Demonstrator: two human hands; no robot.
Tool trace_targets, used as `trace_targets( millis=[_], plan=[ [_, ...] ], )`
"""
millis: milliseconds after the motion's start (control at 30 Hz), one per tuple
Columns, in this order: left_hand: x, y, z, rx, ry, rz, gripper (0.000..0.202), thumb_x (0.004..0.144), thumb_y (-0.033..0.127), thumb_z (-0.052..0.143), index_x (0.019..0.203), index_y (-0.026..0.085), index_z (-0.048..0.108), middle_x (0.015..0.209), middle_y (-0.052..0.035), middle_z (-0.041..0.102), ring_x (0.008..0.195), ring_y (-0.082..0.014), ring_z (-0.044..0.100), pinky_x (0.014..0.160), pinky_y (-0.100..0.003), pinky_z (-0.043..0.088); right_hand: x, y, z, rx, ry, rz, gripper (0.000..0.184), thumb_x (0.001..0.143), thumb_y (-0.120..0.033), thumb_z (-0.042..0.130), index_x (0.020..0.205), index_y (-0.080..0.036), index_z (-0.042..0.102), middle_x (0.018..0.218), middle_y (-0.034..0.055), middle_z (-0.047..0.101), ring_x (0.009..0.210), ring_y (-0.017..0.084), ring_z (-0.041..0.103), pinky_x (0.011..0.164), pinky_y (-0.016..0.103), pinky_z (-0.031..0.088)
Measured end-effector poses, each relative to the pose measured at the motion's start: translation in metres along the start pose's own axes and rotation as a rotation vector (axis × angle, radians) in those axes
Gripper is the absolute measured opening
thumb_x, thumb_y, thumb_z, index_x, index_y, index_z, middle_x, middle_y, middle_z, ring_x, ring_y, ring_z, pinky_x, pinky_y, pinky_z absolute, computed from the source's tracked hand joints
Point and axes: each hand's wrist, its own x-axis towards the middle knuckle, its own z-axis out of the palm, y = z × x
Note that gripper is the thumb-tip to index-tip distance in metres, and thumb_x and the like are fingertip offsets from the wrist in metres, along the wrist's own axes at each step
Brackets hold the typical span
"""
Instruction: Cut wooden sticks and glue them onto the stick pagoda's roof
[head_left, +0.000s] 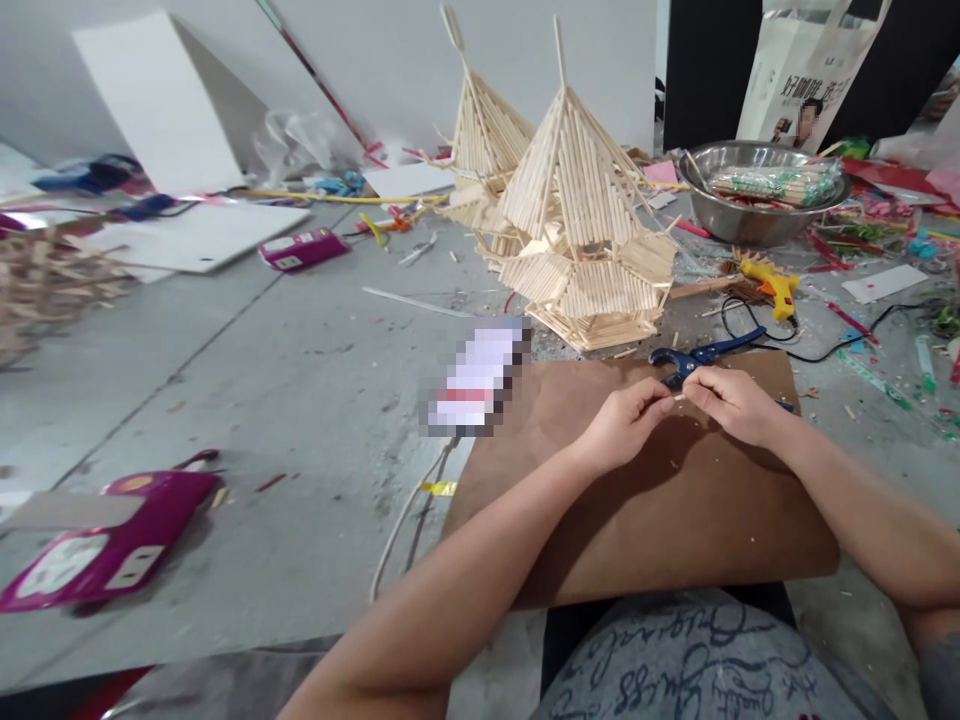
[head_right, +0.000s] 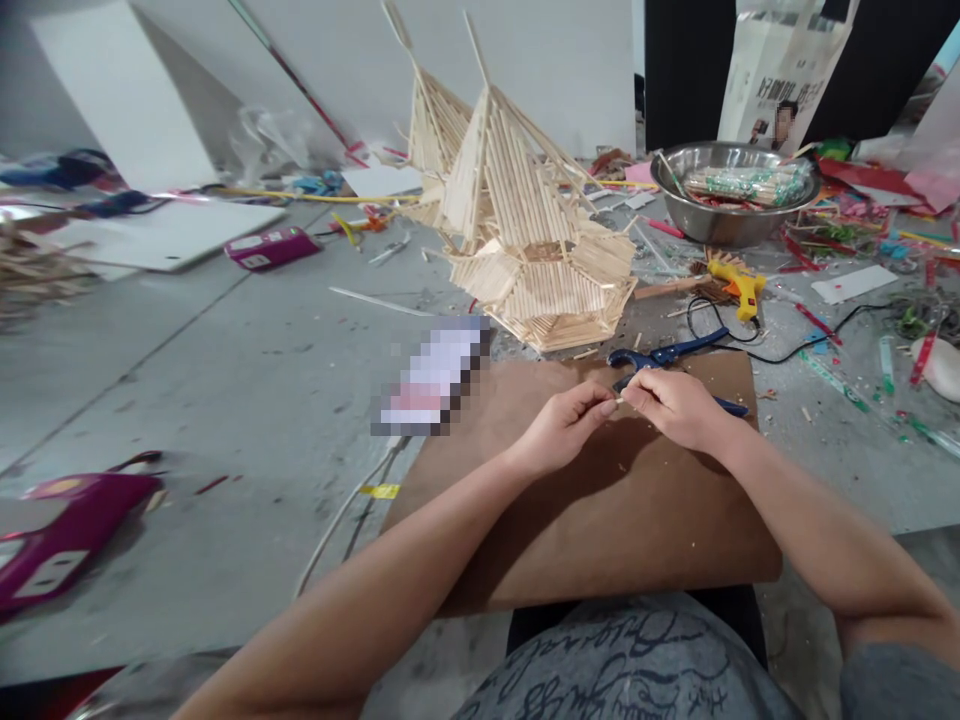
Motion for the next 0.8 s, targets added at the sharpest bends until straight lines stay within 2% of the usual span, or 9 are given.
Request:
trace_targets(
  millis=[200, 367, 567, 800],
  plan=[
    [-0.001, 0.0, -0.001, 0.069, 0.004, 0.028, 0.019, 0.082, 0.03, 0.043, 0.075, 0.016, 0.052, 0.067, 0.001, 0.053, 0.063, -0.0097, 0.047, 0.061, -0.021, 0.038, 0.0, -0.002, 0.002, 0.135, -0.084, 0.06, 0.029, 0.086, -0.041, 0.035, 0.074, -0.018, 0.047, 0.063, -0.0025, 0.047, 0.06, 0.01, 0.042, 0.057, 0.023, 0.032],
    [0.0, -0.001, -0.001, 0.095, -0.029, 0.065, 0.019, 0.083, 0.029, 0.041, 0.076, 0.015, 0.052, 0.069, 0.0001, 0.054, 0.065, -0.0101, 0.049, 0.063, -0.021, 0.039, 0.0, -0.006, 0.005, 0.241, -0.1, 0.043, 0.026, 0.087, -0.037, 0.032, 0.072, -0.019, 0.041, 0.062, -0.0033, 0.041, 0.059, 0.01, 0.038, 0.057, 0.024, 0.031],
    [0.0, -0.002, 0.0, 0.069, -0.031, 0.089, 0.019, 0.084, 0.029, 0.04, 0.079, 0.016, 0.052, 0.072, -0.0006, 0.055, 0.067, -0.0101, 0.05, 0.064, -0.021, 0.039, -0.001, -0.003, 0.012, 0.429, -0.108, 0.102, 0.032, 0.086, -0.046, 0.032, 0.073, -0.019, 0.042, 0.061, -0.0042, 0.038, 0.056, 0.009, 0.035, 0.055, 0.024, 0.03],
    [0.001, -0.001, 0.0, -0.036, -0.029, 0.08, 0.019, 0.084, 0.03, 0.041, 0.078, 0.016, 0.051, 0.072, -0.0002, 0.054, 0.066, -0.0094, 0.047, 0.064, -0.021, 0.04, 0.0, -0.01, 0.014, 0.801, -0.133, 0.213, 0.037, 0.076, -0.055, 0.046, 0.074, -0.018, 0.044, 0.063, -0.0045, 0.038, 0.051, 0.007, 0.031, 0.046, 0.022, 0.025]
  ],
)
